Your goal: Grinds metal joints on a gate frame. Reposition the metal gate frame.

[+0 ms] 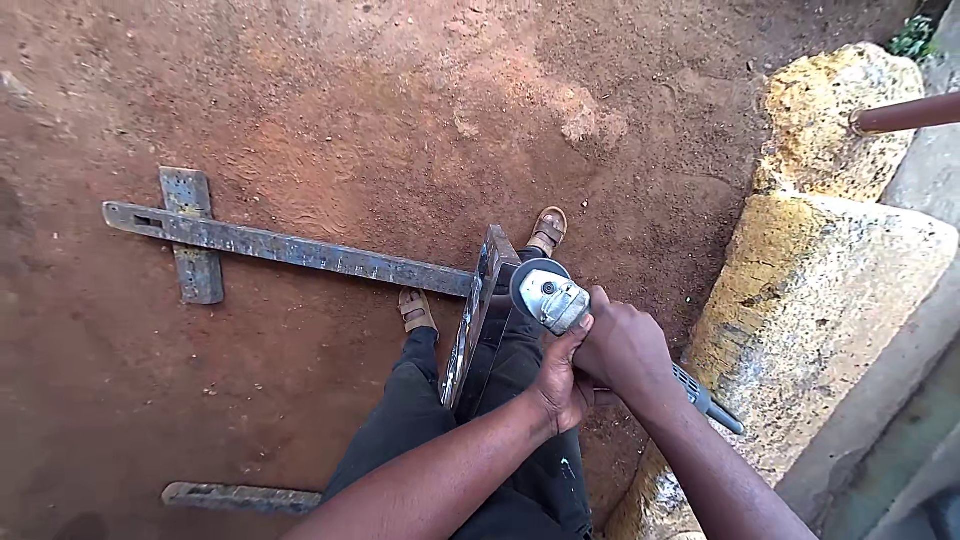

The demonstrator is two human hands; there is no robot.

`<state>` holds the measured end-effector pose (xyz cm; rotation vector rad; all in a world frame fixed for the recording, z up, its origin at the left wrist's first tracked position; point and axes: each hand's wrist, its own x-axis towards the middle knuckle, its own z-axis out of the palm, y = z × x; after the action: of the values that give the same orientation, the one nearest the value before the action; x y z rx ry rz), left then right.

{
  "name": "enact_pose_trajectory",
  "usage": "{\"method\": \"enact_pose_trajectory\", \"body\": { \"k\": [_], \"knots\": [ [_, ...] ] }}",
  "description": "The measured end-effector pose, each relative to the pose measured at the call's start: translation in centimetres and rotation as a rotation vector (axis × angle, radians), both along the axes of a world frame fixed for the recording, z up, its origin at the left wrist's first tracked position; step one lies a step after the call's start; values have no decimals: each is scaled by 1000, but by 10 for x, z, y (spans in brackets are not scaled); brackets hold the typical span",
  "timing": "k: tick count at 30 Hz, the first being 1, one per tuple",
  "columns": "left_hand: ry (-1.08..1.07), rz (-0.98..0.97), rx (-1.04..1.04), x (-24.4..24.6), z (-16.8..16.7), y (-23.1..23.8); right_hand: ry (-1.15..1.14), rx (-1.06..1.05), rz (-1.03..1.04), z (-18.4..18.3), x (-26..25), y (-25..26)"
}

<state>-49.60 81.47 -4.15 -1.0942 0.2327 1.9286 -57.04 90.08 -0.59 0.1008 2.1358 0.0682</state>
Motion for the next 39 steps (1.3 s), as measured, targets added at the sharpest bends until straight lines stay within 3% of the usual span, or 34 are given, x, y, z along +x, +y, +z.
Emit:
{"method": "enact_pose_trajectory", "body": {
  "k": [4, 10, 17, 30, 35, 39],
  "knots": [
    [-26, -207, 29, -19, 5, 21, -76, 122, -118, 7, -10, 21],
    [83, -120, -139, -65, 13, 24, -85, -176, -291, -19, -56, 41],
    [-56, 26, -379, -105, 16, 16, -265, -415, -60, -55, -111, 13],
    [-85, 6, -411, -108, 17, -2, -365, -390, -51, -57, -118, -7],
    [-104, 10, -352, -109, 7, 2, -373, -280, -47, -61, -118, -8],
    [-100, 43, -404, -107, 15, 6, -362, -346, -36, -56, -117, -4]
  ]
}}
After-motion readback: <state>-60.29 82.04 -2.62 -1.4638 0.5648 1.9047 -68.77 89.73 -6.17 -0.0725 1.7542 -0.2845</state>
